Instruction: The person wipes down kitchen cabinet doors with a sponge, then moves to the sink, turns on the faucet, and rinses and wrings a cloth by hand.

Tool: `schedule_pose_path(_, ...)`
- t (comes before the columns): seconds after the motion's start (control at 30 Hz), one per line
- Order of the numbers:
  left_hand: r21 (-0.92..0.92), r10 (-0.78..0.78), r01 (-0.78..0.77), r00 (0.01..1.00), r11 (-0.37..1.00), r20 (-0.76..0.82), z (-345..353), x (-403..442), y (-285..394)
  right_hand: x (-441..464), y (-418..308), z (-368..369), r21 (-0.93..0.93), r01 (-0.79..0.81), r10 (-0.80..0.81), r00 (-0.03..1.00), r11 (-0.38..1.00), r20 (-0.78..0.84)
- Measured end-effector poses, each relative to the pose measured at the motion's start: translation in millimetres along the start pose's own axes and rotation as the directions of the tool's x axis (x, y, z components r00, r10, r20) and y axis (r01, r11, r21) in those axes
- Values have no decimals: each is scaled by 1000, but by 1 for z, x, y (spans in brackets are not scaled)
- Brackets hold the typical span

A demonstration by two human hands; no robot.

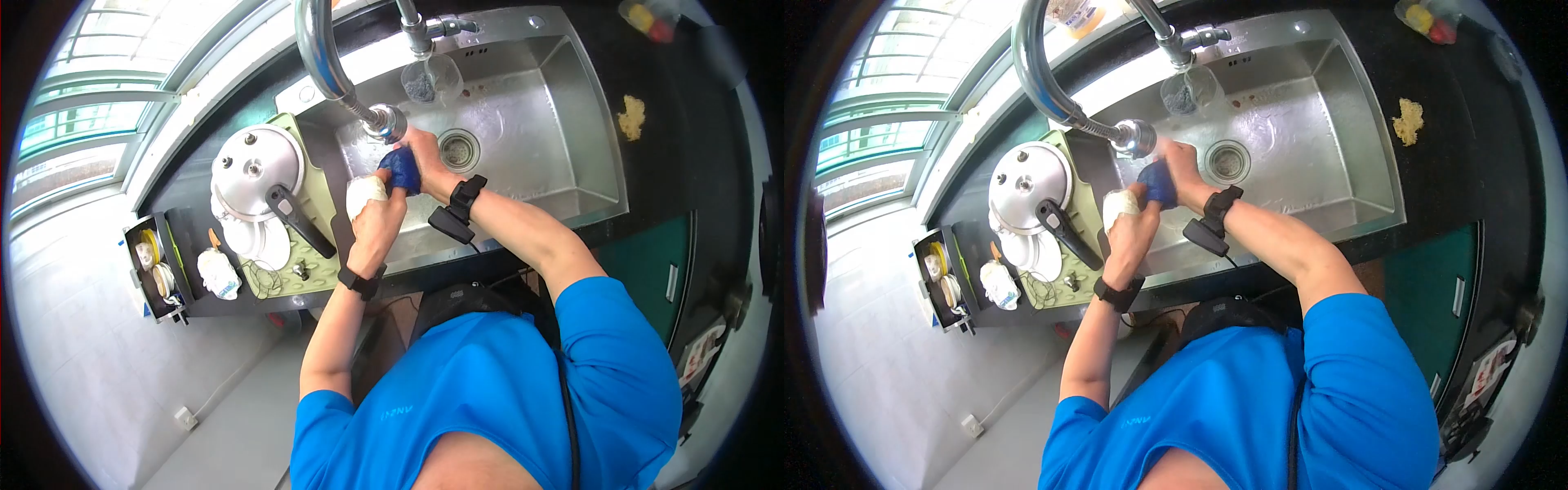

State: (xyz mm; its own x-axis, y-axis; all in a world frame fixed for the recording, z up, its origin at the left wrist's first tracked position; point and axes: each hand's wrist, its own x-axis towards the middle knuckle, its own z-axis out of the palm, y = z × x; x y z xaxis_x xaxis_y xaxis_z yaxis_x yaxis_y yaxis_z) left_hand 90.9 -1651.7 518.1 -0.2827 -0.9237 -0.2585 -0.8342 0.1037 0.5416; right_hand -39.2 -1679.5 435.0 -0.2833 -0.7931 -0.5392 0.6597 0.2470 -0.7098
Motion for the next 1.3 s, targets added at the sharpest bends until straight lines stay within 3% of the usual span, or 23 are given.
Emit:
schedule_pose_path(0.2,3,62,-62,998,998,-4,4,13,-17,17,22,-11,46,-144,145,989,988,-5)
schedule_pose_path(0.27,-295,9,30,991,955,130,13,32,-45,27,28,-15,36,-290,292,956,956,-45)
schedule_pose_path(0.3,-294,15,23,992,955,128,4,34,-42,24,21,-16,37,-284,286,957,958,-44)
schedule_pose_path(0.37,-368,-56,61,998,928,25,-11,35,-33,8,-1,-20,152,-416,372,894,896,251)
schedule_pose_path(0.4,-458,-2,-22,999,889,-52,-14,39,-33,1,-7,-27,42,-370,356,915,928,192)
schedule_pose_path(0.43,-421,-28,-4,997,907,-70,-17,41,-34,-5,-11,-30,41,-370,356,915,928,191)
schedule_pose_path(0.5,-371,-51,-6,988,929,-145,-17,40,-27,-11,-17,-34,-143,-437,455,880,888,139)
schedule_pose_path(0.53,-372,-49,-8,989,928,-143,-18,38,-21,-7,-2,-42,-141,-436,453,881,889,137)
schedule_pose_path(0.6,-382,-68,2,985,924,-160,-18,38,-11,2,22,-53,-423,-47,26,998,905,-55)
schedule_pose_path(0.63,-386,-65,-3,985,922,-161,-12,42,-11,1,17,-53,-426,-42,21,998,904,-55)
schedule_pose_path(0.7,-409,-85,27,989,912,-124,2,42,-21,-22,6,-46,-212,166,-149,984,963,93)
schedule_pose_path(0.77,-349,-72,23,989,937,-130,13,40,-18,-34,-5,-30,-172,166,-136,976,971,170)
schedule_pose_path(0.83,-410,181,-190,982,892,-62,17,34,-8,-29,-1,-16,-30,132,-119,954,991,275)
schedule_pose_path(0.87,-321,241,-220,970,921,27,13,28,-7,-28,-1,-16,-19,58,-52,969,998,243)
schedule_pose_path(0.9,-320,242,-222,970,921,24,2,20,1,-22,0,-19,-19,60,-54,968,998,245)
schedule_pose_path(0.97,-333,254,-228,966,915,36,-16,7,4,-1,14,-27,322,-133,77,980,937,181)
schedule_pose_path(1.03,-253,394,-423,905,870,-162,-18,13,-19,7,18,-29,347,-142,79,979,927,190)
schedule_pose_path(1.1,-69,347,-361,924,930,-159,-25,5,-27,6,16,-29,439,-374,247,914,817,321)
schedule_pose_path(1.23,-145,292,-308,949,940,-118,-29,14,-44,5,9,-26,402,-478,356,870,781,342)
schedule_pose_path(1.3,-246,368,-372,928,895,-62,-40,22,-45,3,4,-24,341,-507,319,819,792,477)
